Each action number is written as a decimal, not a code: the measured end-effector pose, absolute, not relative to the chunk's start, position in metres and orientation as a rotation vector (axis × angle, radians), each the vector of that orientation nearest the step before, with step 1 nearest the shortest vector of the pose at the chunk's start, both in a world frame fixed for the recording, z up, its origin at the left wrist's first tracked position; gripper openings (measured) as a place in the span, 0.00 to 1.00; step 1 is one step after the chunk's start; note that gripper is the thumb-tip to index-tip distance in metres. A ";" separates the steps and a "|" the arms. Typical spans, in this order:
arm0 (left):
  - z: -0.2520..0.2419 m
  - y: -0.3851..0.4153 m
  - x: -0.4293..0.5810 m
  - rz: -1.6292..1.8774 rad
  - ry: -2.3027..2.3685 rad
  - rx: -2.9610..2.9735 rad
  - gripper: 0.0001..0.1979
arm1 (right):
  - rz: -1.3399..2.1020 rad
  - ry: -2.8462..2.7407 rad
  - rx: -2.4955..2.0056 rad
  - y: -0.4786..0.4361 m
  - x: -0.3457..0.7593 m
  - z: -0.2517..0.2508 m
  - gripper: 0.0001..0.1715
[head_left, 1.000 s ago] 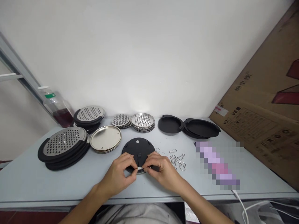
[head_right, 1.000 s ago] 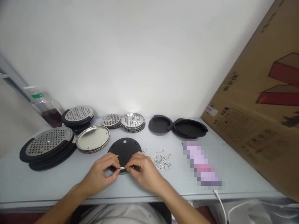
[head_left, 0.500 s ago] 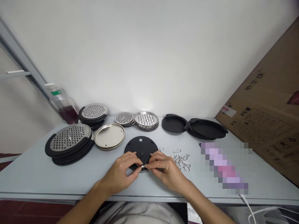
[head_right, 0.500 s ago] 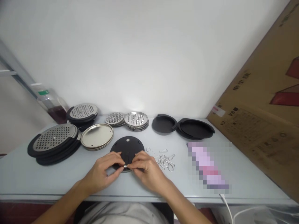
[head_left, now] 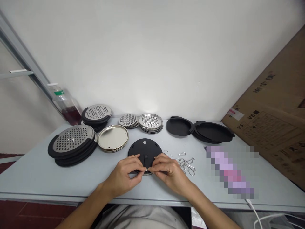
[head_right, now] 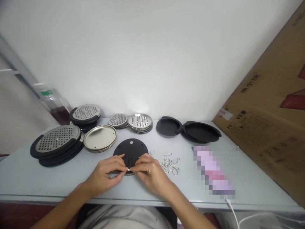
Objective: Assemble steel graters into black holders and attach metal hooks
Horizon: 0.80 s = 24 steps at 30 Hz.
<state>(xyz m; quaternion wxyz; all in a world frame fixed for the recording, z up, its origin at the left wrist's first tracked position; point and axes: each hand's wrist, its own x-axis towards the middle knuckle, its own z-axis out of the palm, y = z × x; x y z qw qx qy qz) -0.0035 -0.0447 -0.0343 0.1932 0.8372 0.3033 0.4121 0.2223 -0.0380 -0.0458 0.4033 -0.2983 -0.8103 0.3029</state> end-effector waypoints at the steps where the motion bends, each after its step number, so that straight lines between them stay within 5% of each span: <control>1: -0.034 -0.044 -0.003 1.167 0.853 2.345 0.10 | 0.757 -2.049 -0.753 -0.038 0.222 -0.046 0.14; 24: -0.037 -0.042 -0.004 1.125 0.837 2.300 0.09 | 0.758 -2.100 -0.763 -0.038 0.223 -0.046 0.15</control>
